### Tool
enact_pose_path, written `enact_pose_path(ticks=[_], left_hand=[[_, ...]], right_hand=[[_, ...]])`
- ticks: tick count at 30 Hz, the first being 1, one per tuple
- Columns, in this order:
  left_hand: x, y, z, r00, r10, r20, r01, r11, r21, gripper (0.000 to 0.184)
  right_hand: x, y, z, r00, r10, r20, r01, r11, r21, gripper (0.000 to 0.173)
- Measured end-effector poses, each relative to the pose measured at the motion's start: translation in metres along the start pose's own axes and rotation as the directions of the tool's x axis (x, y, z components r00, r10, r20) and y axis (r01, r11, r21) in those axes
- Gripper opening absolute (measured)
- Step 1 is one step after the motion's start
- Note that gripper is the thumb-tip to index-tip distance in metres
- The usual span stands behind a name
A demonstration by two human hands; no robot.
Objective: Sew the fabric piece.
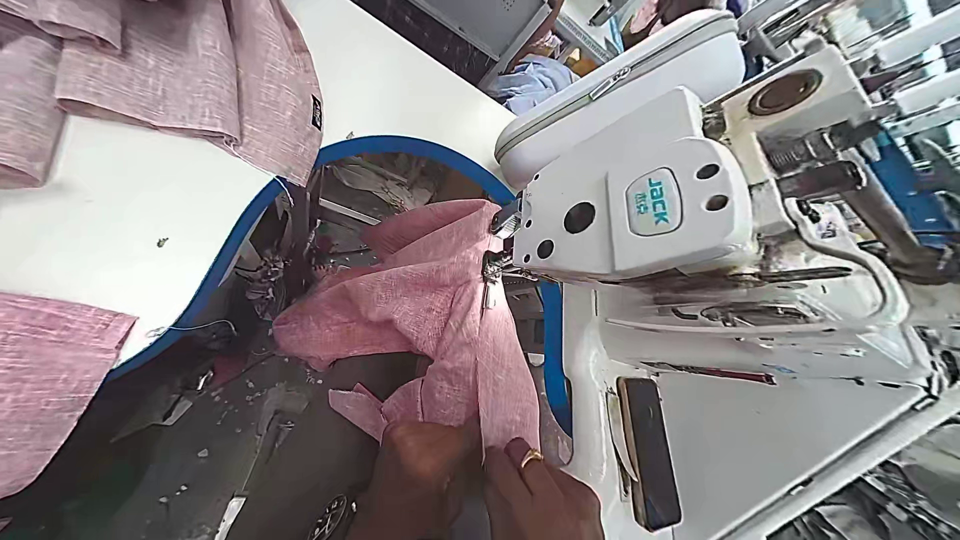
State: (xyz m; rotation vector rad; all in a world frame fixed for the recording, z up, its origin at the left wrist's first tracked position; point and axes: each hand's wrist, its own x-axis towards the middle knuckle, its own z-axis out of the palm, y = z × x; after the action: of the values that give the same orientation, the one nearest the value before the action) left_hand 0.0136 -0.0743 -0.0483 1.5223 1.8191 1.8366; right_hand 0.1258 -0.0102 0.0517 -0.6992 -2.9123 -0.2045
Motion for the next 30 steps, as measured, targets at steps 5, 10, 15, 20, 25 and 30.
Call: enact_pose_path(ticks=[5, 10, 15, 20, 25, 30], left_hand=[[0.026, -0.013, 0.014, 0.997, -0.036, -0.074, 0.032, 0.998, -0.047, 0.026], [0.038, -0.012, 0.009, 0.988, -0.154, -0.002, 0.154, 0.988, -0.021, 0.028], [0.032, -0.001, -0.01, 0.964, -0.141, 0.227, 0.148, 0.989, -0.014, 0.031], [0.045, -0.007, -0.023, 0.916, -0.165, 0.365, 0.208, 0.975, -0.083, 0.03], [0.041, -0.007, -0.018, 0.932, -0.191, 0.308, 0.221, 0.973, -0.064, 0.035], [0.037, -0.003, -0.011, 0.955, -0.19, 0.226, 0.193, 0.981, 0.01, 0.033]], right_hand=[[0.022, 0.014, 0.02, 0.992, 0.032, -0.125, -0.036, 0.999, -0.028, 0.022], [0.006, 0.013, 0.043, 0.955, 0.131, -0.267, -0.129, 0.991, 0.026, 0.026], [-0.007, 0.014, 0.027, 0.948, 0.096, -0.305, -0.036, 0.98, 0.196, 0.025], [-0.002, 0.006, 0.022, 0.976, 0.049, -0.214, -0.001, 0.976, 0.219, 0.026], [-0.006, 0.002, 0.005, 0.985, 0.166, 0.056, -0.173, 0.969, 0.175, 0.017], [0.002, 0.002, -0.022, 0.964, 0.162, 0.212, -0.207, 0.956, 0.209, 0.014]])
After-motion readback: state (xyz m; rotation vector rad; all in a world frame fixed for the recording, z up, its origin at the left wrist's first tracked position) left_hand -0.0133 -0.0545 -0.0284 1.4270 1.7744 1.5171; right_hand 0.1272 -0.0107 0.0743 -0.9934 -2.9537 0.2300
